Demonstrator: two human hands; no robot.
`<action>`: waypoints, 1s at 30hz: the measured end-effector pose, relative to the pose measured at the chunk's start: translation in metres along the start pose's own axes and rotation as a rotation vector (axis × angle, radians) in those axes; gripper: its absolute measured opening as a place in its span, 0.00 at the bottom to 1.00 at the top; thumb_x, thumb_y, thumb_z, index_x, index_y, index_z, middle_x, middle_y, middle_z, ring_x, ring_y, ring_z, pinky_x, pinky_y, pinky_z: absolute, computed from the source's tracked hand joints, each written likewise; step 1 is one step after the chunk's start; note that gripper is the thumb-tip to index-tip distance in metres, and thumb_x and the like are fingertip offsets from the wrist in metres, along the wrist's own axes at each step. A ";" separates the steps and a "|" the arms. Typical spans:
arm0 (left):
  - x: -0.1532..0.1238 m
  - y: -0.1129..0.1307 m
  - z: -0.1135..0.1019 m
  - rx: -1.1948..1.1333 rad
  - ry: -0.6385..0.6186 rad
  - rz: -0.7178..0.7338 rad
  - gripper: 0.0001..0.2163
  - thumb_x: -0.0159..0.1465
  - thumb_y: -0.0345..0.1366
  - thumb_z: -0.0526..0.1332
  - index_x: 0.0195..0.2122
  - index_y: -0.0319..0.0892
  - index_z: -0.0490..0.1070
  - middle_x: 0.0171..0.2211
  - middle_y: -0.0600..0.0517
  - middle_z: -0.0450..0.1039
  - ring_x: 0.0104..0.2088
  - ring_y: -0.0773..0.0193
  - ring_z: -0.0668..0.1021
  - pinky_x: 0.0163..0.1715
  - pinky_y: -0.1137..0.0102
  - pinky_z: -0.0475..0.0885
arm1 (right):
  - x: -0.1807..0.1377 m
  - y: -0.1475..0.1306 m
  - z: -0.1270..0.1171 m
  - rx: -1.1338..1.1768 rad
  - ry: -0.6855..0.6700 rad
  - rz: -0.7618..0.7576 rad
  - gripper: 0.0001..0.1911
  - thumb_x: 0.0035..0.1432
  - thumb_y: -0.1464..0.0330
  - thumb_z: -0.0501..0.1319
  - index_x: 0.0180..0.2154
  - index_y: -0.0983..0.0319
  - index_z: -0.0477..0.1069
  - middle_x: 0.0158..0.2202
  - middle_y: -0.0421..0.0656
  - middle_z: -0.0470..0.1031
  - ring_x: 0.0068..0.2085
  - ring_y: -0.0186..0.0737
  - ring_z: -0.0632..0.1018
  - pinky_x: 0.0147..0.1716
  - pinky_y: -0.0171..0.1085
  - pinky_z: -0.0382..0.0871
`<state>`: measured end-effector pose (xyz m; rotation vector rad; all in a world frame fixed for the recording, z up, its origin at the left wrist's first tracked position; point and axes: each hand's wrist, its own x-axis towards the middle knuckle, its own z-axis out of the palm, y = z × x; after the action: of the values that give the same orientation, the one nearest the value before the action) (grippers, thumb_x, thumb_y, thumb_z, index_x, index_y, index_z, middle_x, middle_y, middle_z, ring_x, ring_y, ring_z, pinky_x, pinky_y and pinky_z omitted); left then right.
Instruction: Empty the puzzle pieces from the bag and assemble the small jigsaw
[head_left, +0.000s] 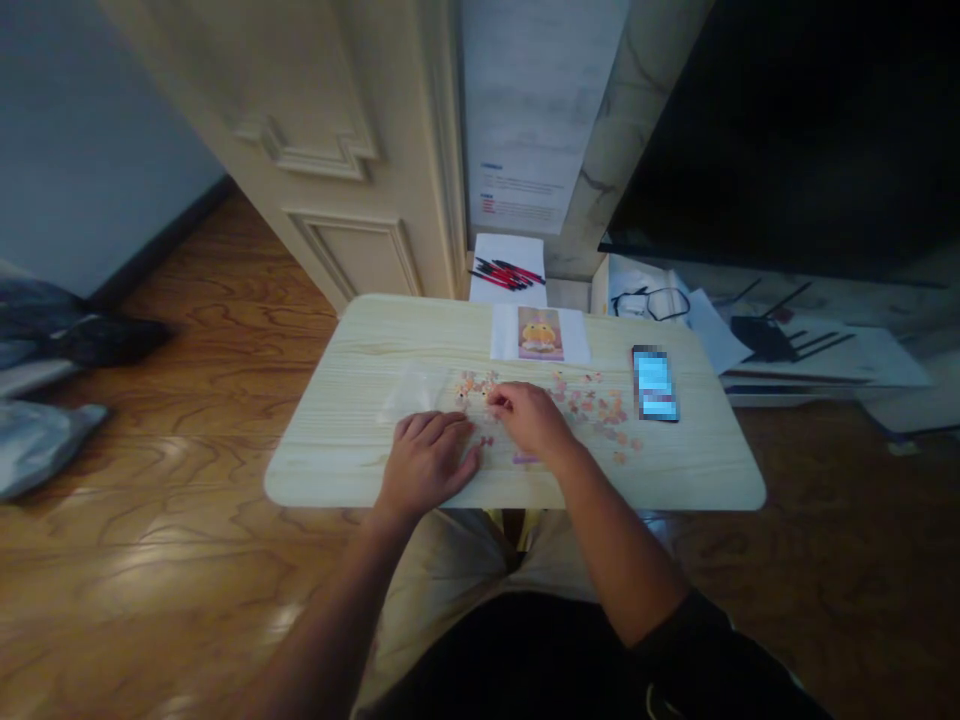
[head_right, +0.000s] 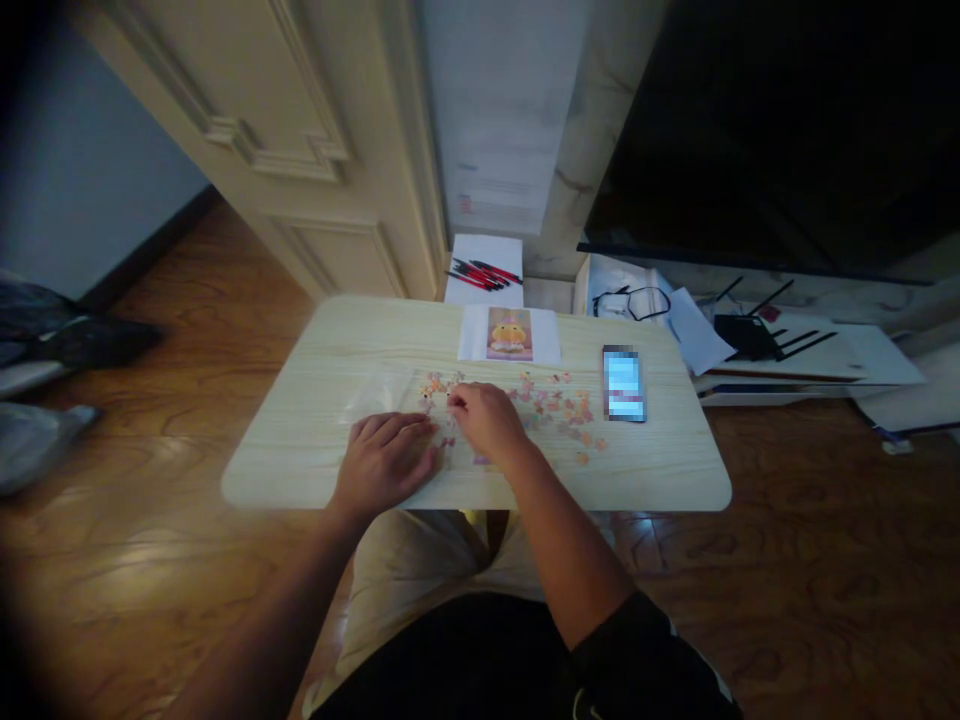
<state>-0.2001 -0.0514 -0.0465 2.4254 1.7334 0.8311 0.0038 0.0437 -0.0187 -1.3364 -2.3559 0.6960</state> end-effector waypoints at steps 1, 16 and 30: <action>0.001 0.004 0.001 -0.010 -0.005 0.004 0.13 0.66 0.43 0.64 0.51 0.48 0.76 0.53 0.48 0.79 0.51 0.51 0.77 0.53 0.53 0.67 | -0.007 0.011 -0.009 0.079 0.020 0.034 0.06 0.66 0.71 0.64 0.43 0.58 0.79 0.42 0.41 0.82 0.43 0.39 0.79 0.46 0.37 0.69; 0.040 0.066 0.046 -0.138 -0.148 0.160 0.15 0.68 0.43 0.60 0.52 0.46 0.77 0.54 0.47 0.77 0.53 0.51 0.75 0.53 0.54 0.68 | -0.048 0.061 -0.046 -0.003 -0.085 0.151 0.09 0.63 0.73 0.65 0.42 0.56 0.83 0.41 0.42 0.85 0.43 0.43 0.82 0.46 0.39 0.72; 0.038 0.064 0.044 -0.114 -0.280 0.274 0.29 0.66 0.46 0.59 0.68 0.48 0.64 0.66 0.49 0.68 0.60 0.46 0.70 0.58 0.50 0.65 | -0.056 0.070 -0.046 -0.046 0.083 0.124 0.08 0.64 0.74 0.63 0.42 0.59 0.81 0.43 0.44 0.80 0.46 0.41 0.78 0.50 0.38 0.69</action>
<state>-0.1166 -0.0294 -0.0476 2.5874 1.2450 0.5557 0.1038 0.0371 -0.0237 -1.5120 -2.2514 0.6123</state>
